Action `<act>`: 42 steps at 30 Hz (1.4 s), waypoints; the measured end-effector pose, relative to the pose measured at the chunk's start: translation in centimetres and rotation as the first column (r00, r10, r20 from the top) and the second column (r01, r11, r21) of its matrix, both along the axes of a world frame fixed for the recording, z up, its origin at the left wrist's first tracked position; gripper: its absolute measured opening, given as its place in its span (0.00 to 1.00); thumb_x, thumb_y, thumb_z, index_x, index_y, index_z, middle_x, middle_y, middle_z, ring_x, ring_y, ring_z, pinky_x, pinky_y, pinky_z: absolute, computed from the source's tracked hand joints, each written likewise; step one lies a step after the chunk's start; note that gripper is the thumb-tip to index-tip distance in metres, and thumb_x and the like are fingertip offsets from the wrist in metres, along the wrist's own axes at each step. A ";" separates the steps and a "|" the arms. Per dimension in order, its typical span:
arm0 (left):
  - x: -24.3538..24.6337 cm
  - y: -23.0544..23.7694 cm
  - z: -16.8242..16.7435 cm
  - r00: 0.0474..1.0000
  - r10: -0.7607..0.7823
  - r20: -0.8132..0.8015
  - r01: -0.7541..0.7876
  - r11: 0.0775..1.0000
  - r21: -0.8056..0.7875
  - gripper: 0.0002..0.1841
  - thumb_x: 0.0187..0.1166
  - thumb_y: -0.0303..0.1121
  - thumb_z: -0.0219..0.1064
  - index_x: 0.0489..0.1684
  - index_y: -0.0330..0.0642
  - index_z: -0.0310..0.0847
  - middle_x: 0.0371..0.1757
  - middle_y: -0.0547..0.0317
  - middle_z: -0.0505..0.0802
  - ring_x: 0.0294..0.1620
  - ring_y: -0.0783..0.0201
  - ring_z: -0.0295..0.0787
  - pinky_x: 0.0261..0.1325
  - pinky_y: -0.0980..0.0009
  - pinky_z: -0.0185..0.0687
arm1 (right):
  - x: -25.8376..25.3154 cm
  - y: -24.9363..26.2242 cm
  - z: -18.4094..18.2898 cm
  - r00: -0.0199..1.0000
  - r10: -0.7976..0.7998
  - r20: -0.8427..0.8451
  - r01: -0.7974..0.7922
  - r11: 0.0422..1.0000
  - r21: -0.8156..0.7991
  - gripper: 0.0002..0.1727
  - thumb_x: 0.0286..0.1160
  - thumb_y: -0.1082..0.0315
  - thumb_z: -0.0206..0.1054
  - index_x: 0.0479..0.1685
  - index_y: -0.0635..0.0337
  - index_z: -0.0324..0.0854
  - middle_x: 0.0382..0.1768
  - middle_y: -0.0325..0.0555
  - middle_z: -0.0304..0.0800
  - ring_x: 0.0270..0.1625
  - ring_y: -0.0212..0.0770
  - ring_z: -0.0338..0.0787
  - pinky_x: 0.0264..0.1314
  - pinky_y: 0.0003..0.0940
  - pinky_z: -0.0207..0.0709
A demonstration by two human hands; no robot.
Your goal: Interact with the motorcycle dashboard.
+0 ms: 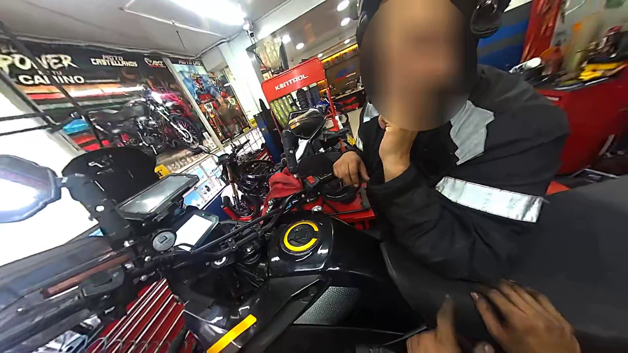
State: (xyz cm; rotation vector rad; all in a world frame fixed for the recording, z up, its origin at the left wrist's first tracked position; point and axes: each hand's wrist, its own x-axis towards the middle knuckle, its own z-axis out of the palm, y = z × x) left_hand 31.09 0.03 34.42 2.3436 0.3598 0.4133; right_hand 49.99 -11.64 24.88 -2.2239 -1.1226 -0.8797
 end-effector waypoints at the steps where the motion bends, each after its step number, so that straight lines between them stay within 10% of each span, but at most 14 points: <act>1: 1.3 -0.2 0.7 0.999 0.005 -0.052 -0.006 1.000 -0.018 0.37 0.86 0.51 0.62 0.90 0.39 0.62 0.33 0.54 0.96 0.33 0.53 0.94 0.44 0.45 0.90 | -0.1 0.1 0.2 1.000 -0.006 0.004 0.006 1.000 -0.005 0.19 0.86 0.52 0.58 0.44 0.53 0.92 0.48 0.53 0.95 0.60 0.57 0.92 0.67 0.55 0.77; 8: 5.2 -0.9 0.1 0.878 0.012 -0.478 -0.055 0.996 -0.077 0.40 0.85 0.57 0.58 0.94 0.47 0.55 0.52 0.44 0.96 0.57 0.44 0.94 0.64 0.41 0.85 | 0.6 0.4 -1.0 0.995 -0.053 0.086 0.047 0.997 0.068 0.26 0.86 0.49 0.51 0.41 0.54 0.93 0.46 0.52 0.96 0.57 0.57 0.93 0.63 0.56 0.79; 13: -0.2 -0.2 1.6 0.986 0.164 -0.008 -0.164 0.986 -0.037 0.37 0.84 0.46 0.66 0.91 0.42 0.61 0.46 0.62 0.99 0.40 0.62 0.97 0.49 0.52 0.94 | 0.3 0.4 -1.1 1.000 -0.013 0.003 0.013 0.999 0.038 0.24 0.85 0.49 0.55 0.44 0.56 0.92 0.49 0.57 0.95 0.60 0.62 0.91 0.65 0.60 0.78; 22: -13.5 12.1 8.6 0.646 0.582 0.494 -0.733 0.654 0.187 0.29 0.81 0.35 0.66 0.80 0.29 0.72 0.38 0.57 0.97 0.32 0.69 0.93 0.39 0.65 0.93 | 0.4 0.0 -1.6 0.996 0.073 -0.050 -0.063 0.982 0.180 0.21 0.86 0.52 0.59 0.49 0.58 0.91 0.48 0.58 0.95 0.57 0.59 0.93 0.64 0.56 0.79; 27: -19.3 14.2 10.4 0.605 0.524 0.600 -0.795 0.439 0.418 0.14 0.78 0.29 0.70 0.52 0.28 0.90 0.42 0.43 0.94 0.37 0.61 0.93 0.44 0.66 0.92 | -4.8 5.1 5.7 0.862 0.498 0.095 -0.457 0.681 0.573 0.16 0.85 0.53 0.59 0.49 0.53 0.87 0.41 0.46 0.95 0.49 0.40 0.94 0.58 0.38 0.86; 32: -23.2 24.6 21.5 0.777 0.481 0.405 -0.506 0.097 0.857 0.30 0.69 0.41 0.74 0.75 0.45 0.82 0.78 0.31 0.80 0.75 0.26 0.77 0.70 0.30 0.72 | -12.2 19.2 19.7 0.587 0.788 0.186 -0.729 0.414 0.546 0.11 0.79 0.57 0.66 0.41 0.49 0.93 0.33 0.33 0.93 0.38 0.30 0.91 0.43 0.33 0.86; 37: -23.4 31.5 27.6 0.826 0.563 -0.013 -0.028 0.064 0.998 0.24 0.72 0.41 0.74 0.70 0.54 0.87 0.68 0.48 0.91 0.73 0.41 0.84 0.84 0.40 0.66 | -13.6 37.0 27.4 0.502 0.794 -0.341 -0.784 0.585 0.208 0.16 0.80 0.50 0.65 0.54 0.47 0.89 0.40 0.44 0.94 0.46 0.48 0.93 0.51 0.60 0.84; 42: -23.2 32.8 29.4 0.838 0.537 -0.091 0.030 0.122 0.992 0.19 0.79 0.43 0.62 0.63 0.52 0.91 0.60 0.55 0.95 0.65 0.51 0.91 0.80 0.46 0.74 | -15.2 46.2 27.9 0.517 0.614 -0.597 -0.755 0.655 0.020 0.18 0.73 0.53 0.71 0.48 0.59 0.89 0.50 0.59 0.92 0.57 0.62 0.90 0.56 0.69 0.80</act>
